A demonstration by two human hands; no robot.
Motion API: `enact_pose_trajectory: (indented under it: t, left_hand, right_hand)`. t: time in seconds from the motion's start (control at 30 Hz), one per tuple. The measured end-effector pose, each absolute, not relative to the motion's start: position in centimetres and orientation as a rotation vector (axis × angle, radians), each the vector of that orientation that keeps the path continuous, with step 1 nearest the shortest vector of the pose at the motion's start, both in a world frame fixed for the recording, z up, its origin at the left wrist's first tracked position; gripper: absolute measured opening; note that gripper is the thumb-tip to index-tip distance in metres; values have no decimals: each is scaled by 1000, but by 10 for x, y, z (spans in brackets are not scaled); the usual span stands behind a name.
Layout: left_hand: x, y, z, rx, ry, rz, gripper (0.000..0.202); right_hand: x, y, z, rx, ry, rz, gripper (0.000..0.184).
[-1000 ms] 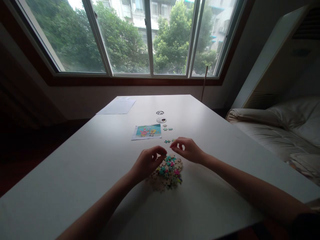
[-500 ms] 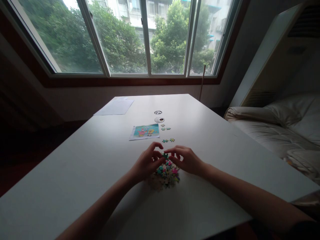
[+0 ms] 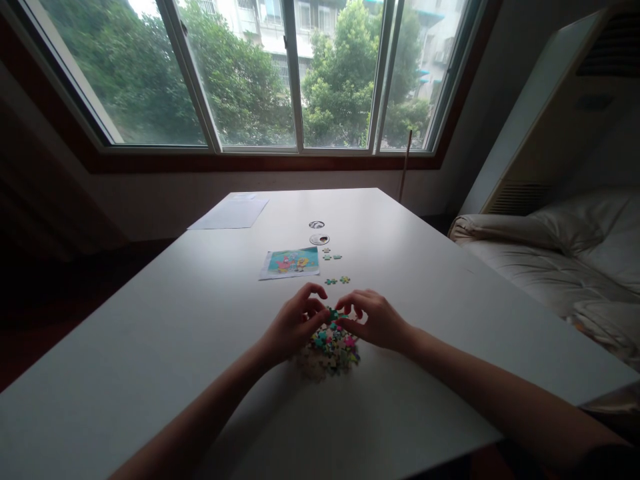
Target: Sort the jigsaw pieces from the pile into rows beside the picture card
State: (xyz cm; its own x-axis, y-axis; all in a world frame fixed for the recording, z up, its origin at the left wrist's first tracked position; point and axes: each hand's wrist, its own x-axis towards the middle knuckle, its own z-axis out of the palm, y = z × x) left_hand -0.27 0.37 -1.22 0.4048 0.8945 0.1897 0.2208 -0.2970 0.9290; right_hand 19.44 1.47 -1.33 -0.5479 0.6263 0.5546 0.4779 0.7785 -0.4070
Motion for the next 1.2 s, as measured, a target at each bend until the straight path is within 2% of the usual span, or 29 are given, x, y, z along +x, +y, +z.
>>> enact_pose_trajectory:
  t: [0.2,0.5,0.73,1.2]
  left_hand:
    - [-6,7,-6,1956,1076,911,13]
    - [-29,15,-6,2403,1169,623,14]
    - [-26,10,3,2493,1208,412,16]
    - [-23,8,1,2535,1242,365,18]
  right_hand:
    - [200,19,-12,-837,-2273,160,14]
    - [210,31,-13,-926,-2185,109,16]
    - [210,32,-15,-926,-2180,107,16]
    - [210,32,-15,-943,-2183,120,16]
